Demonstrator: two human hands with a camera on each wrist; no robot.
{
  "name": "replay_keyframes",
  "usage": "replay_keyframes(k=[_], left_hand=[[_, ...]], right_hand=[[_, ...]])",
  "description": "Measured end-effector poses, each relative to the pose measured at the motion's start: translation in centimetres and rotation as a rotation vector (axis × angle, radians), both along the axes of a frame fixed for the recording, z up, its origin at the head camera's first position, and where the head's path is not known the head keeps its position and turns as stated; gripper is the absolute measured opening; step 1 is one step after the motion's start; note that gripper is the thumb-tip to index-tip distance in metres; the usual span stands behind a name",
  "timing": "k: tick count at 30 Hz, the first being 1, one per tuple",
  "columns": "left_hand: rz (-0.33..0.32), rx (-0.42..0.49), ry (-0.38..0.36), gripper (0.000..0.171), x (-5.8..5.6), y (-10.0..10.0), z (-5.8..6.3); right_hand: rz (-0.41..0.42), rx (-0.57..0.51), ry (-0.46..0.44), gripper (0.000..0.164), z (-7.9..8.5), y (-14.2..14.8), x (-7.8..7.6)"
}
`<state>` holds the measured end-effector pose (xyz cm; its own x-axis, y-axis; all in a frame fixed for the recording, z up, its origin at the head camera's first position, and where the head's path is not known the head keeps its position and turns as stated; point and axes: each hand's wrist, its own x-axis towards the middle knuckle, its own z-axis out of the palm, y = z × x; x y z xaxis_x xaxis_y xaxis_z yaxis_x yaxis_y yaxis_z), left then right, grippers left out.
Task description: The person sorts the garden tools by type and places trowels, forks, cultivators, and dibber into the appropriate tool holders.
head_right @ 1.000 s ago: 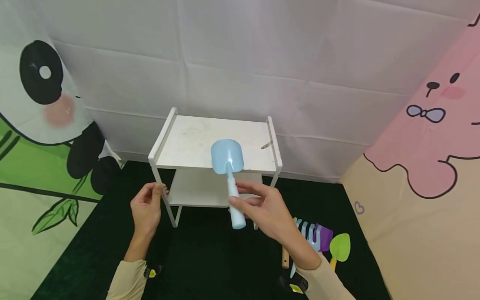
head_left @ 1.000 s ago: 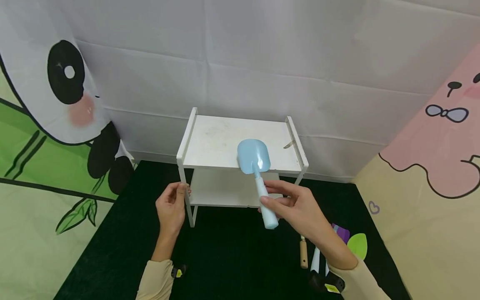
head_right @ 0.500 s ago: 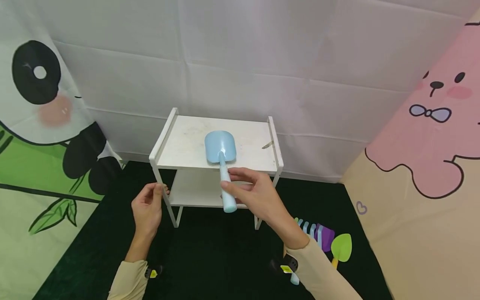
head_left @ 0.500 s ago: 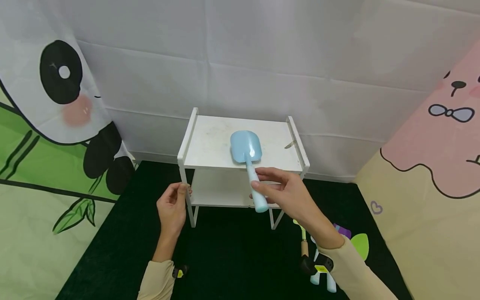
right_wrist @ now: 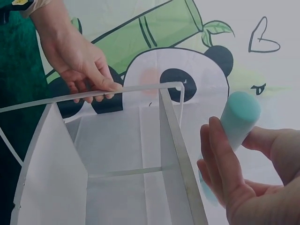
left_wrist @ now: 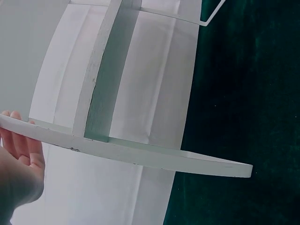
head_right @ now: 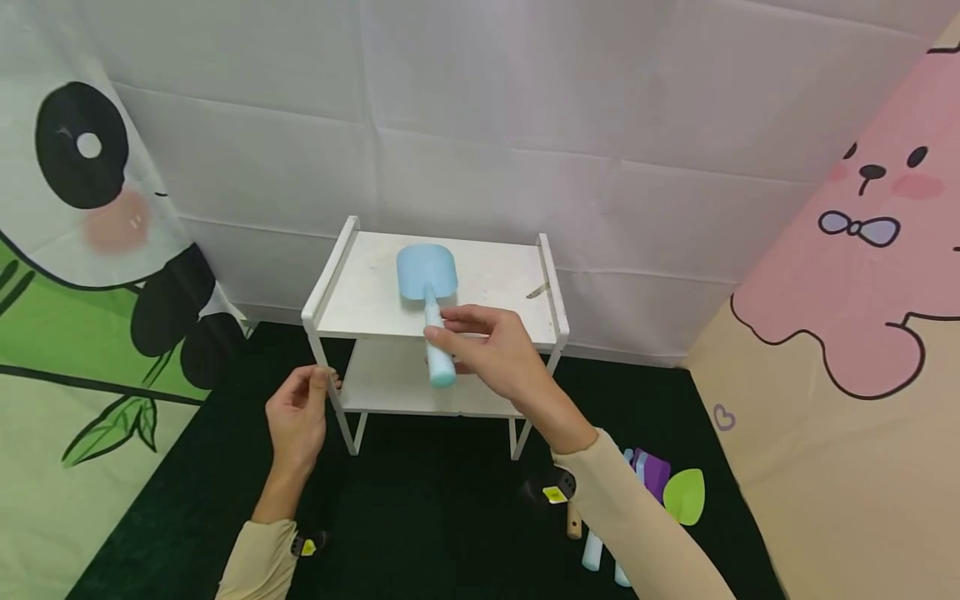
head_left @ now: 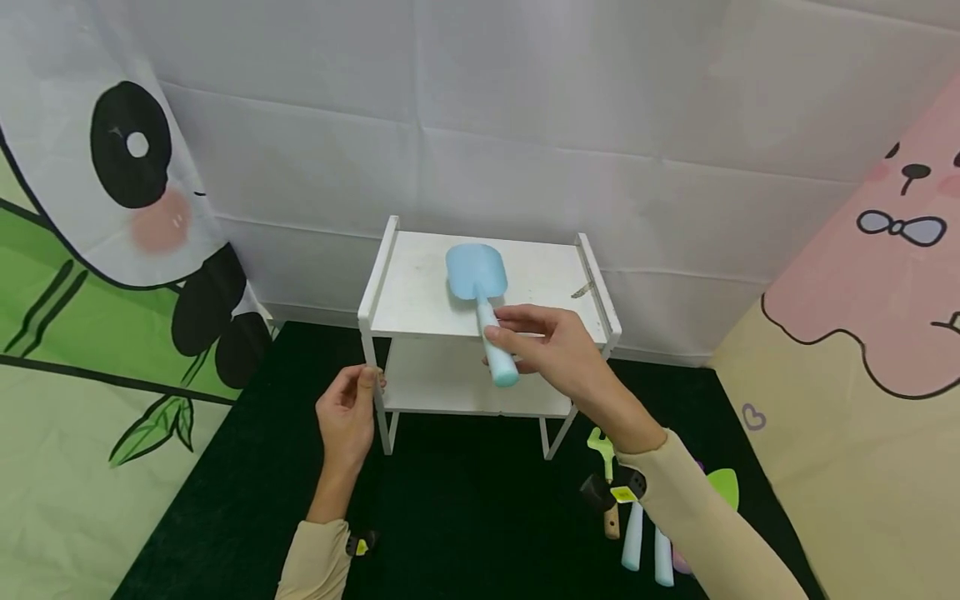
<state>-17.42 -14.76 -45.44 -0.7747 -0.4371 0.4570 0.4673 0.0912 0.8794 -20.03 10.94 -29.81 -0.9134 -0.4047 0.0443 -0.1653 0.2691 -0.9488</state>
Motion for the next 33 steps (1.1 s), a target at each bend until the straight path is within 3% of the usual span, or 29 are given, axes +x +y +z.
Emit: replay_keyframes(k=[7,16,33], left_hand=[[0.023,-0.007,-0.017,0.02,0.8,0.6,0.3],[0.059,-0.002,-0.028,0.018,0.8,0.6,-2.3],[0.05,0.005,0.005,0.02,1.0,0.6,-2.6]], right_hand=[[-0.003,0.008,-0.026,0.043,0.2,-0.3,-1.1],[0.03,0.038,-0.045,0.044,0.7,-0.7,-1.6],[0.088,0.064,-0.07,0.047,2.2,-2.9,-2.8]])
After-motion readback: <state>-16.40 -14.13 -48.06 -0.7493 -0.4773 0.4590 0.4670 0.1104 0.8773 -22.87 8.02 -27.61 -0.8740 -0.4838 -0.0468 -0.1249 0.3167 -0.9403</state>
